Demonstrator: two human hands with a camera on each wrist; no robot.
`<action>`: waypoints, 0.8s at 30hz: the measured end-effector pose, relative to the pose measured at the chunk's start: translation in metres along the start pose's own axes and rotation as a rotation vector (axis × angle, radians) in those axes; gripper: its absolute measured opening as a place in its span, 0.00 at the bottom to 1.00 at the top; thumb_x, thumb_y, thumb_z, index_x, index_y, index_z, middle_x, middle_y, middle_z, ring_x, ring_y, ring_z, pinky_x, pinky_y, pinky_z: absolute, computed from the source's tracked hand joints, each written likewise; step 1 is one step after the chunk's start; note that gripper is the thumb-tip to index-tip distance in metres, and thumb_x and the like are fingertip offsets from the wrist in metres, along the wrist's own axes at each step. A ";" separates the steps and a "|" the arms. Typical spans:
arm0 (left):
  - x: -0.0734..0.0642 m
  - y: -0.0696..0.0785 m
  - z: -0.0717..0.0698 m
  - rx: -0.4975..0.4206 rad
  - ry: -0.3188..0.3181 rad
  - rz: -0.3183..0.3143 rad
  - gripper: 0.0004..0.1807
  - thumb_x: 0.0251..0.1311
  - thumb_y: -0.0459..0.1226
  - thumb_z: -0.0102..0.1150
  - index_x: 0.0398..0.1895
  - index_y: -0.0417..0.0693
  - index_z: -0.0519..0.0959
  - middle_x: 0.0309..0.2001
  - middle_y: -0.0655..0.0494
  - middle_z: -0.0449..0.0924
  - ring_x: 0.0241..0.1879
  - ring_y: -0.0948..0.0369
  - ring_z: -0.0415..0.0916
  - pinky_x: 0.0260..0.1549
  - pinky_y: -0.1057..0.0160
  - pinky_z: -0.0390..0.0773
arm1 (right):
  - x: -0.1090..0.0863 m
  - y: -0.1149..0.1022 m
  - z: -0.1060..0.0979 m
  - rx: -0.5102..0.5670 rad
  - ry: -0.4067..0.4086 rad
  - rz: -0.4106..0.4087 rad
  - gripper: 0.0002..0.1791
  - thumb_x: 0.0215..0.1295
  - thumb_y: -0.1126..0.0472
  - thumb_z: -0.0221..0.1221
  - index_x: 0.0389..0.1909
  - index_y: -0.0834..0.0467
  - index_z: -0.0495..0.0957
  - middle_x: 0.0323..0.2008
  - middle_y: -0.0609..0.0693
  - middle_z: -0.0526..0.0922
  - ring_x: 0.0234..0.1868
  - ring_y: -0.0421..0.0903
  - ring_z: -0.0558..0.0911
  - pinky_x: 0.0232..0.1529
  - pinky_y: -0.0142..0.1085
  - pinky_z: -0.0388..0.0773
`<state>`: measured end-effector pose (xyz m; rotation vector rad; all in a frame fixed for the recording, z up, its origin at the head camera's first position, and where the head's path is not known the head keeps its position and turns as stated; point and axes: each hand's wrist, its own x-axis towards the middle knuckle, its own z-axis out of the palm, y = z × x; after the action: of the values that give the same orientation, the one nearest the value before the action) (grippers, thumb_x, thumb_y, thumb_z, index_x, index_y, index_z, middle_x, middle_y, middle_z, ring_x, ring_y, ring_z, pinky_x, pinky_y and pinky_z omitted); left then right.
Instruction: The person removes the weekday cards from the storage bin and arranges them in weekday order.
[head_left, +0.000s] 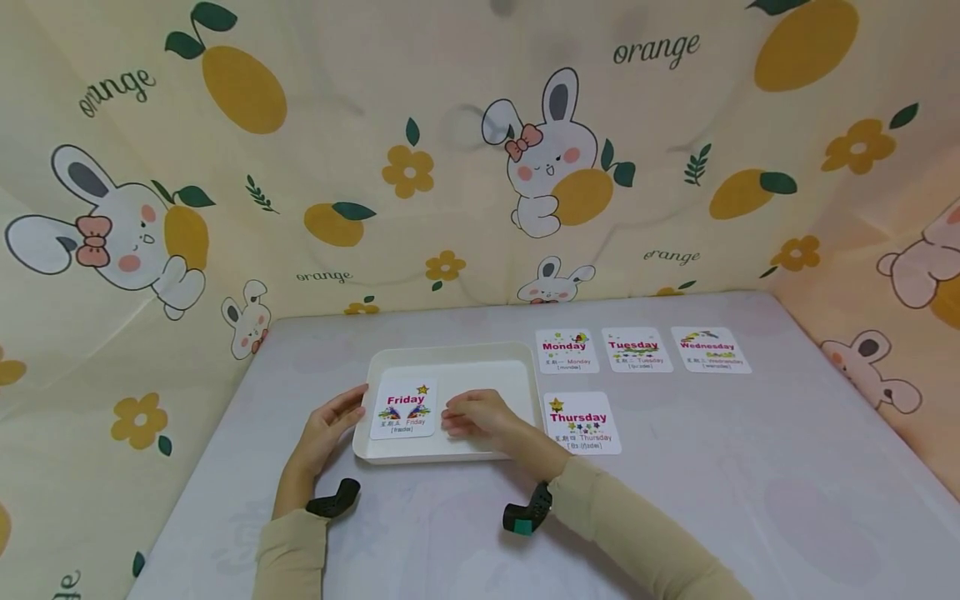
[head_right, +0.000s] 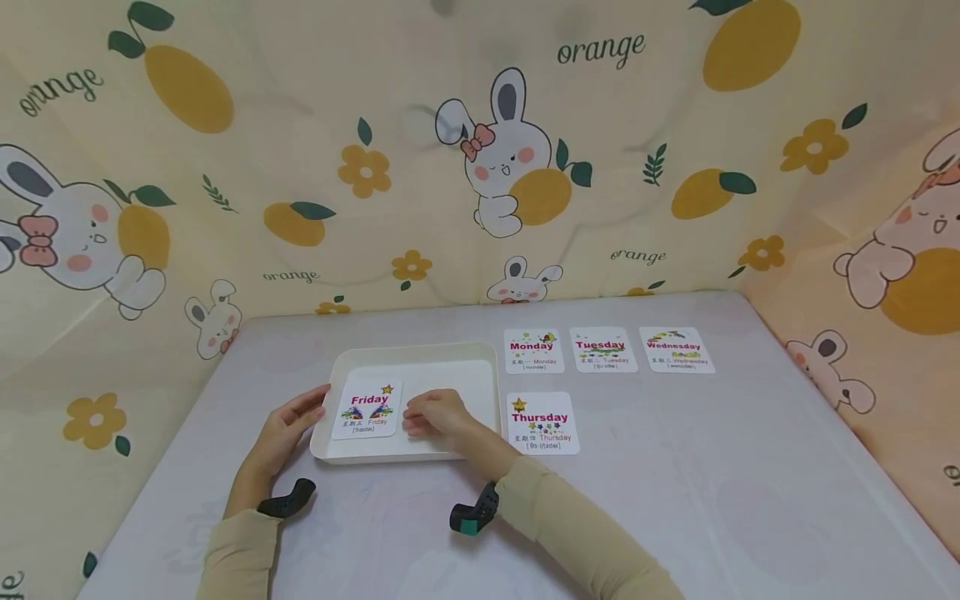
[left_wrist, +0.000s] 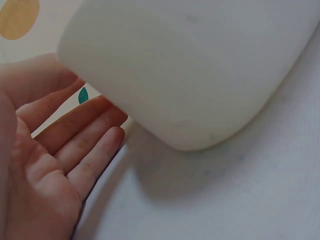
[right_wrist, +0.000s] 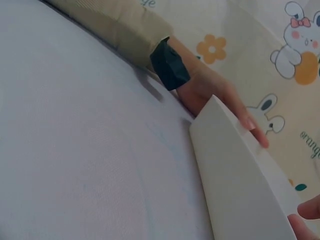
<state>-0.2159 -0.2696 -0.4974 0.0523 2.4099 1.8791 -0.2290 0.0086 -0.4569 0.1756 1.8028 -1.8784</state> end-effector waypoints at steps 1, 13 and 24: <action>0.000 0.000 0.000 0.000 -0.002 0.001 0.30 0.65 0.43 0.57 0.68 0.40 0.66 0.71 0.41 0.63 0.52 0.88 0.69 0.52 0.86 0.69 | 0.000 0.000 0.001 0.008 -0.001 0.005 0.15 0.67 0.67 0.54 0.50 0.71 0.75 0.48 0.65 0.84 0.28 0.37 0.84 0.32 0.29 0.84; -0.001 0.001 0.001 0.001 -0.003 -0.007 0.31 0.65 0.44 0.57 0.68 0.40 0.65 0.72 0.41 0.62 0.52 0.88 0.68 0.52 0.87 0.68 | 0.003 -0.002 0.012 0.050 0.023 0.045 0.20 0.66 0.68 0.55 0.57 0.69 0.71 0.54 0.66 0.81 0.30 0.37 0.84 0.39 0.33 0.85; 0.000 -0.001 0.000 -0.005 -0.005 -0.009 0.30 0.66 0.42 0.57 0.68 0.40 0.65 0.72 0.41 0.62 0.52 0.86 0.69 0.52 0.87 0.69 | 0.011 -0.003 0.020 0.083 0.129 0.079 0.14 0.64 0.69 0.57 0.50 0.68 0.77 0.38 0.59 0.87 0.24 0.39 0.84 0.31 0.29 0.84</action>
<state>-0.2163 -0.2693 -0.4982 0.0457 2.3982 1.8792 -0.2344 -0.0133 -0.4568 0.4004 1.7748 -1.9257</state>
